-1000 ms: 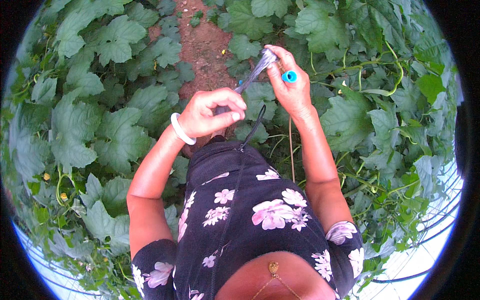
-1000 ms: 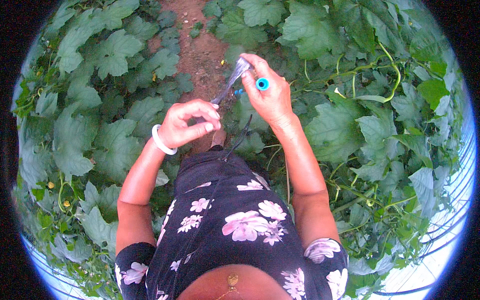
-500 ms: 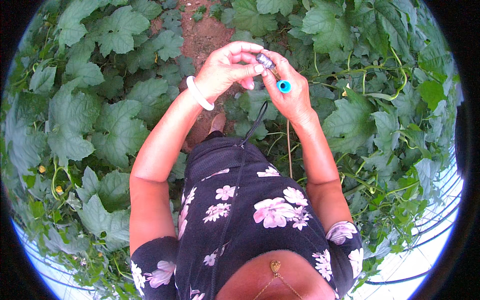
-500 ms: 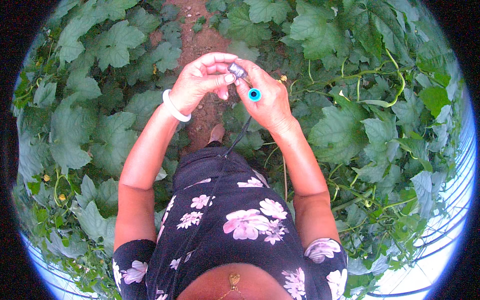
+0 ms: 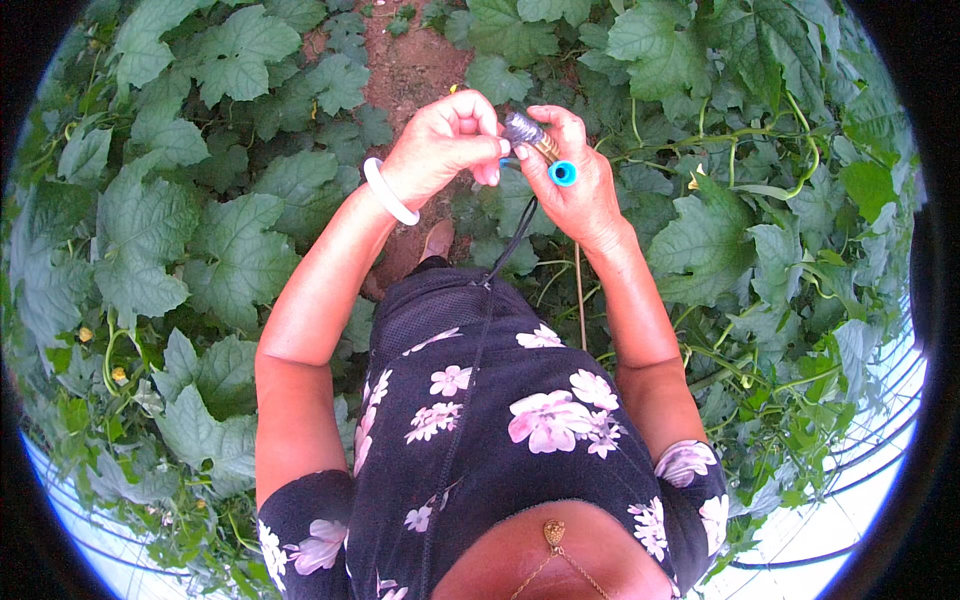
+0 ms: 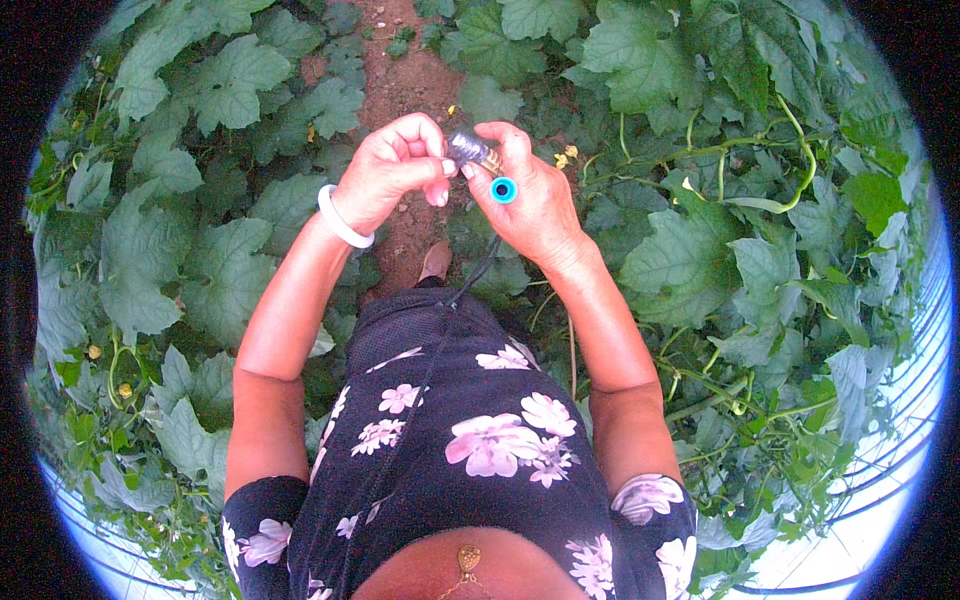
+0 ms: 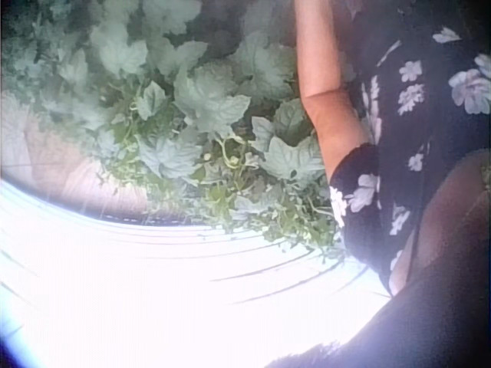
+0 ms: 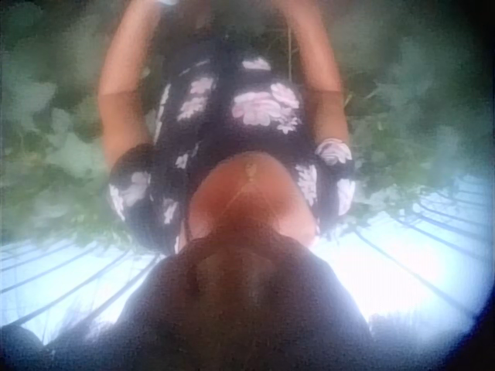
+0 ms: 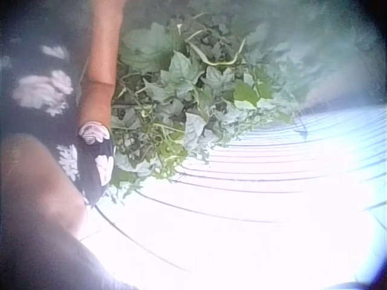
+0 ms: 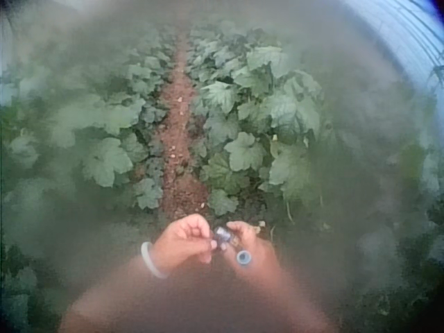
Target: The person assembles a drip irrigation system by hand, attaching a blue plastic connector to a white tube and screwing a brass fitting onto the connector. The person repeatedly unscrews and reattaches the components while standing among leafy plants.
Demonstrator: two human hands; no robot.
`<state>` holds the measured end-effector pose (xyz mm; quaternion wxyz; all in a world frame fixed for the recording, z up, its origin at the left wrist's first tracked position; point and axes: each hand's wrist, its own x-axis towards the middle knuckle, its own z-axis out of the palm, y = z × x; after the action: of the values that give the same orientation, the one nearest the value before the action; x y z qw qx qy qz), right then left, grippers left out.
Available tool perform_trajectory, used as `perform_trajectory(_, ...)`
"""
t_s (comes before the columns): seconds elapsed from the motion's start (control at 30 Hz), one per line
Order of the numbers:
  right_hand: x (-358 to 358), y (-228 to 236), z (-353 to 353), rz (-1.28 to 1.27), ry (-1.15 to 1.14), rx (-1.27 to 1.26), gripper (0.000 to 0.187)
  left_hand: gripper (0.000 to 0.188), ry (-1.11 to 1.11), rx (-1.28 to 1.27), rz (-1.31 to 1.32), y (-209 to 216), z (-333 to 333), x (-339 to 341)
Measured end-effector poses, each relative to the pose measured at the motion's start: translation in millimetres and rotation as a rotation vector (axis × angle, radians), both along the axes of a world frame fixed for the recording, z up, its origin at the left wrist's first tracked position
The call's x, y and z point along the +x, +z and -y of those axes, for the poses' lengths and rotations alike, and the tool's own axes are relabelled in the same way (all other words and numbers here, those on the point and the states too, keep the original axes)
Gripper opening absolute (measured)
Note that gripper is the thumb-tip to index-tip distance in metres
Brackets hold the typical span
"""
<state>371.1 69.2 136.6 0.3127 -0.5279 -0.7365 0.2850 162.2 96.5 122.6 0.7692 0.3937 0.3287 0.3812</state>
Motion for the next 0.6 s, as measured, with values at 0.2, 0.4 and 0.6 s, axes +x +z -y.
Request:
perform_trajectory(0.2,-0.4,-1.2,0.6,0.010,-0.010,-0.025,0.049,0.020,0.041,-0.075,-0.114,8.6,0.9,-1.8)
perform_trajectory(0.4,-2.7,-4.7,-0.2,0.003,-0.025,-0.019,0.051,0.018,-0.017,-0.172,-0.170,3.3,-0.1,-7.2)
perform_trajectory(0.6,-1.9,-1.4,-0.4,0.004,0.008,-0.048,0.049,0.017,-0.053,-0.255,0.047,-7.8,1.9,-4.6)
